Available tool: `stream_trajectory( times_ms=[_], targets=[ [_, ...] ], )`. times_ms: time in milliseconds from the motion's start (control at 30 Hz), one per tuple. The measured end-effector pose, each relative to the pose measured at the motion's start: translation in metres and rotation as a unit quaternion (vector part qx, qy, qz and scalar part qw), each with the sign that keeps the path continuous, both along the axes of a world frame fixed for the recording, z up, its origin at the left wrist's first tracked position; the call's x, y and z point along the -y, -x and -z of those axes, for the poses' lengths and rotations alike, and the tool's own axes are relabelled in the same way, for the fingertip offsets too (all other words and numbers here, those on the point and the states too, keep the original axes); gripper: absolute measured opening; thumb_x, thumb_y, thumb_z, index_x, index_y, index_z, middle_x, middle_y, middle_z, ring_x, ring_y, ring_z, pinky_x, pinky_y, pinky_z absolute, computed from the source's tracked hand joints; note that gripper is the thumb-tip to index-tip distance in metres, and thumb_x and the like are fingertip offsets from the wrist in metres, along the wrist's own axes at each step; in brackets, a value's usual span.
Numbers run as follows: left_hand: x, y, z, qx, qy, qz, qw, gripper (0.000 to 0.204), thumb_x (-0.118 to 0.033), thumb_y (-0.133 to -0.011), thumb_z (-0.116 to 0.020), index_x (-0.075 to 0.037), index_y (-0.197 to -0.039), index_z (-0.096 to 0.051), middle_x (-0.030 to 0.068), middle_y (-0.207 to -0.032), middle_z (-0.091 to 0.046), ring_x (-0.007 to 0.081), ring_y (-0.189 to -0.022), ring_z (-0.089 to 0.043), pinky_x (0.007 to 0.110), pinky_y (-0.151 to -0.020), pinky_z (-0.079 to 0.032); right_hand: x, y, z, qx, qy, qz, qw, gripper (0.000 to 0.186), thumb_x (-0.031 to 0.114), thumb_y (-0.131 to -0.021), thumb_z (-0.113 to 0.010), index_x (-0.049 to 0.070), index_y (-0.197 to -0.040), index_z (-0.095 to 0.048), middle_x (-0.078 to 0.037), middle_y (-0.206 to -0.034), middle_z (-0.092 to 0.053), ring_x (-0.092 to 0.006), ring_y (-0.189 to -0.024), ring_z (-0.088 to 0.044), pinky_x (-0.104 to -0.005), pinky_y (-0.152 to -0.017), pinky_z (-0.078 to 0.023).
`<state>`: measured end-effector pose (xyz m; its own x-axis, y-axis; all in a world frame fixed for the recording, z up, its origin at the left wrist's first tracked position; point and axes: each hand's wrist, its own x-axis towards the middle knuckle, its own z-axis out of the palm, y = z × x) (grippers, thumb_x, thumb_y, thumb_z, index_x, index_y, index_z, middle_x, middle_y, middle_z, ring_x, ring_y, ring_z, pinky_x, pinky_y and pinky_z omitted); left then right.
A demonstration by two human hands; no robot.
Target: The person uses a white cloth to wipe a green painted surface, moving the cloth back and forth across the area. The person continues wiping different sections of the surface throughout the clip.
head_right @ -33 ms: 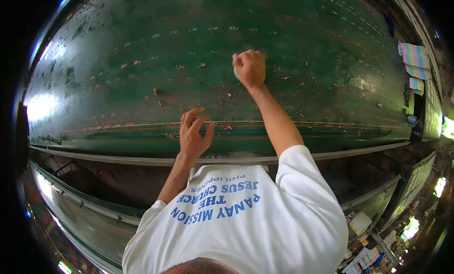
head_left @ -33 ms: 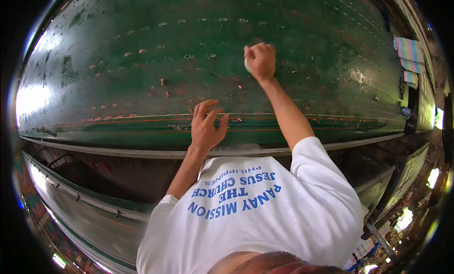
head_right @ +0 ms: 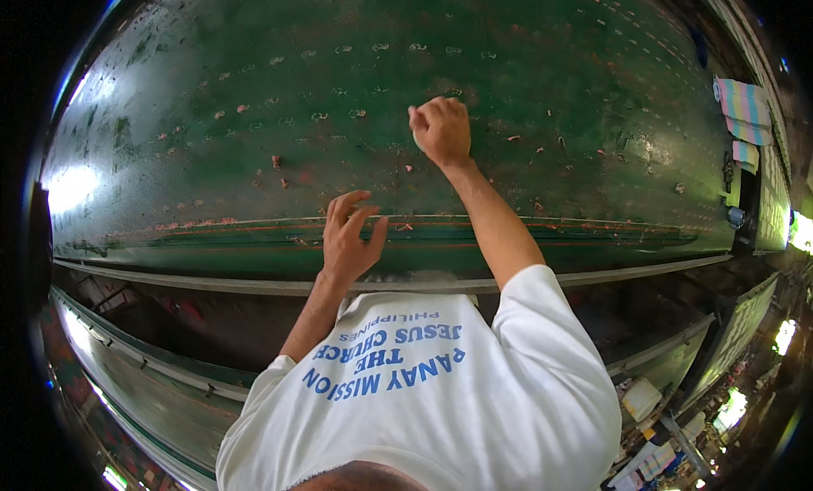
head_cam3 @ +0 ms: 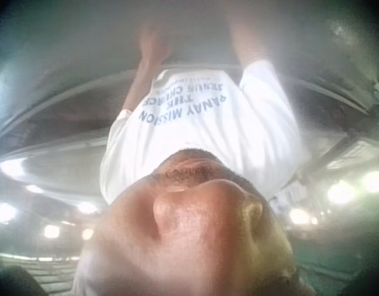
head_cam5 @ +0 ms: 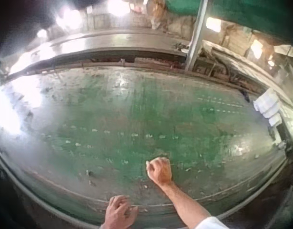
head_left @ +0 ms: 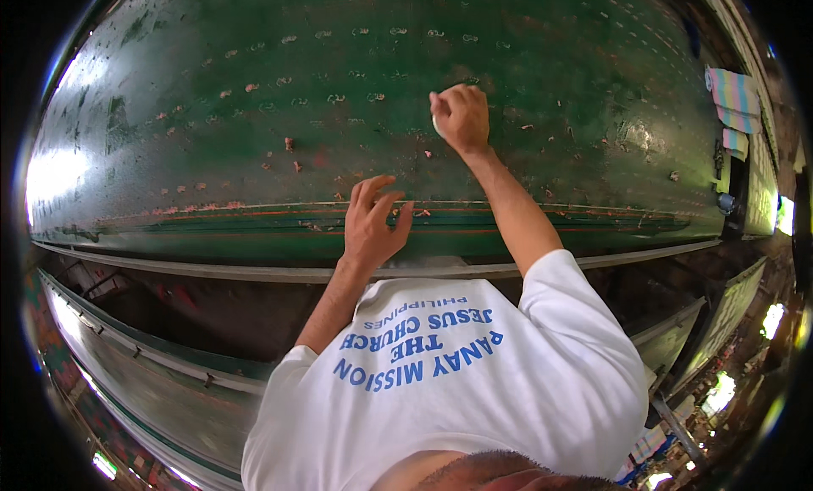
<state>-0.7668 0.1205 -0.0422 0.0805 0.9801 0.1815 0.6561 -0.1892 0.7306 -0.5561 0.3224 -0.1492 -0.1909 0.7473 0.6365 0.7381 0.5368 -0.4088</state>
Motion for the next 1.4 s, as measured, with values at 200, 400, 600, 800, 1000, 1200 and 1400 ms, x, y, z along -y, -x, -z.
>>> stream_trajectory(
  times_ms=[200, 400, 600, 800, 1000, 1200, 1400],
  targets=[
    [-0.022, -0.022, -0.002, 0.022, -0.013, 0.054, 0.998, 0.023, -0.012, -0.088, -0.086, -0.004, -0.107, -0.076, 0.0155, -0.131, -0.068, 0.0362, -0.115, -0.067, 0.045, -0.086, -0.060, -0.053, -0.080, -0.002, 0.040, 0.005, 0.072, 0.997, 0.022, 0.021, -0.091, -0.084, 0.015, -0.078, -0.067, -0.008, -0.081, -0.067, -0.0347, -0.081, -0.065, -0.0509, -0.074, -0.050],
    [-0.046, -0.015, 0.010, 0.013, -0.006, 0.068, 0.998, 0.021, -0.012, -0.088, -0.086, -0.004, -0.104, -0.075, 0.0138, -0.122, -0.072, 0.0348, -0.108, -0.070, 0.044, -0.086, -0.060, -0.134, -0.138, 0.013, 0.091, -0.035, 0.183, 0.978, 0.021, 0.027, -0.090, -0.084, 0.014, -0.081, -0.071, -0.006, -0.085, -0.071, -0.0342, -0.085, -0.067, -0.0518, -0.077, -0.052],
    [-0.068, -0.019, 0.015, 0.012, 0.004, 0.070, 0.997, 0.016, -0.013, -0.090, -0.084, -0.005, -0.099, -0.074, 0.0091, -0.110, -0.073, 0.0289, -0.097, -0.072, 0.044, -0.081, -0.060, -0.091, -0.092, 0.003, 0.063, -0.012, -0.024, 0.998, 0.023, 0.021, -0.090, -0.085, 0.013, -0.078, -0.067, -0.005, -0.085, -0.070, -0.0321, -0.087, -0.068, -0.0465, -0.080, -0.052],
    [-0.081, -0.037, 0.012, 0.040, -0.007, 0.110, 0.993, 0.011, -0.008, -0.092, -0.082, -0.006, -0.097, -0.072, 0.0086, -0.103, -0.072, 0.0293, -0.090, -0.073, 0.042, -0.079, -0.061, -0.210, -0.166, 0.016, 0.104, -0.044, 0.221, 0.969, 0.020, 0.027, -0.091, -0.083, 0.012, -0.082, -0.073, -0.007, -0.087, -0.074, -0.0349, -0.085, -0.069, -0.0506, -0.081, -0.054],
    [-0.074, -0.050, 0.019, 0.055, 0.018, 0.138, 0.989, 0.010, -0.008, -0.092, -0.081, -0.006, -0.096, -0.072, 0.0085, -0.101, -0.071, 0.0283, -0.090, -0.073, 0.042, -0.081, -0.062, -0.227, -0.110, 0.021, 0.103, -0.072, 0.049, 0.991, 0.019, 0.028, -0.092, -0.081, 0.013, -0.081, -0.074, -0.007, -0.086, -0.075, -0.0370, -0.089, -0.071, -0.0510, -0.081, -0.055],
    [-0.076, -0.045, 0.024, 0.074, 0.014, 0.132, 0.988, 0.013, -0.004, -0.090, -0.083, -0.006, -0.098, -0.073, 0.0090, -0.104, -0.073, 0.0289, -0.089, -0.074, 0.042, -0.080, -0.062, -0.258, -0.140, 0.025, 0.126, -0.071, 0.182, 0.973, 0.019, 0.026, -0.089, -0.081, 0.014, -0.077, -0.072, -0.008, -0.082, -0.073, -0.0374, -0.082, -0.069, -0.0508, -0.075, -0.054],
    [-0.076, -0.053, 0.023, 0.081, 0.023, 0.147, 0.986, 0.012, -0.005, -0.091, -0.082, -0.006, -0.097, -0.073, 0.0089, -0.103, -0.072, 0.0290, -0.090, -0.074, 0.042, -0.080, -0.062, -0.149, 0.015, -0.005, 0.132, -0.023, -0.162, 0.978, 0.012, 0.029, -0.090, -0.078, 0.022, -0.081, -0.072, -0.002, -0.085, -0.068, -0.0275, -0.085, -0.067, -0.0478, -0.078, -0.051]
  ],
)
